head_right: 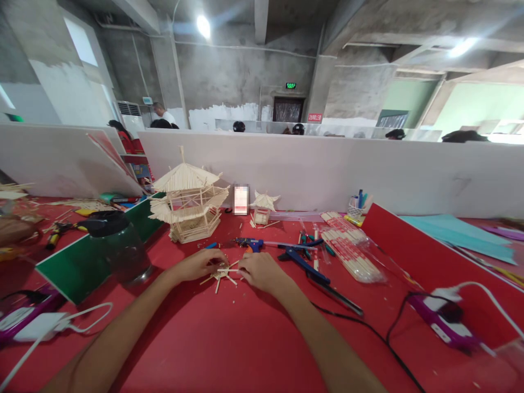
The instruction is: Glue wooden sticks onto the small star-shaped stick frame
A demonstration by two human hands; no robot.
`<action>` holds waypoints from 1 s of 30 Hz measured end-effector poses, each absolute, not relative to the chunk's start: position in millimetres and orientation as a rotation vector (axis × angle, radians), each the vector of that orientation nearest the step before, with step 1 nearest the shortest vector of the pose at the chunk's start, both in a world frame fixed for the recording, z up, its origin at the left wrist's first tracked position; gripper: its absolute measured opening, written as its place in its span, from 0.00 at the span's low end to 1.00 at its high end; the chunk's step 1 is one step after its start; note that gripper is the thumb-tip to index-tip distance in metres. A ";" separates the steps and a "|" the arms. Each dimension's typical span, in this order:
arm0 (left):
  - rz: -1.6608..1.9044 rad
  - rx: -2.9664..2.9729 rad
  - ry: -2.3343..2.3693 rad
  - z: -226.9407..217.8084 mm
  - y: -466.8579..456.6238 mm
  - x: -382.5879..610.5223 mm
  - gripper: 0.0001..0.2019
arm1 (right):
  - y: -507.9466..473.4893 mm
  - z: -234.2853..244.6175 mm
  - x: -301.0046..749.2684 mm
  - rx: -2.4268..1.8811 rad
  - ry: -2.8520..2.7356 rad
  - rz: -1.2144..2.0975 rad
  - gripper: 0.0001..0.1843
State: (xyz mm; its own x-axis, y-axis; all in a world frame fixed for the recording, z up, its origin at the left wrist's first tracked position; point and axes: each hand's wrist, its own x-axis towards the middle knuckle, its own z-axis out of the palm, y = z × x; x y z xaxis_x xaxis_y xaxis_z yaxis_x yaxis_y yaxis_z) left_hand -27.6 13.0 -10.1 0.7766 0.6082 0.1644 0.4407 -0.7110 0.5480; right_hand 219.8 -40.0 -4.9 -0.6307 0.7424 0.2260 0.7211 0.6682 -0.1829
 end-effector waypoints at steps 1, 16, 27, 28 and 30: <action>0.466 2.469 0.782 -10.1 13.0 -27.4 0.10 | -40.3 -4.5 220.1 -1.150 -2.625 0.111 0.11; 0.428 2.480 0.779 -9.7 13.0 -26.8 0.09 | -37.3 -12.7 220.1 -1.005 -2.710 0.121 0.10; 0.425 2.488 0.751 -13.8 15.4 -27.5 0.08 | -37.8 -14.5 217.7 -0.994 -2.698 0.115 0.10; 0.419 2.495 0.751 -13.3 15.1 -27.5 0.08 | -38.2 -14.8 216.5 -0.988 -2.699 0.115 0.10; 0.409 2.501 0.757 -11.7 14.1 -27.3 0.08 | -38.8 -15.7 213.8 -0.984 -2.695 0.113 0.10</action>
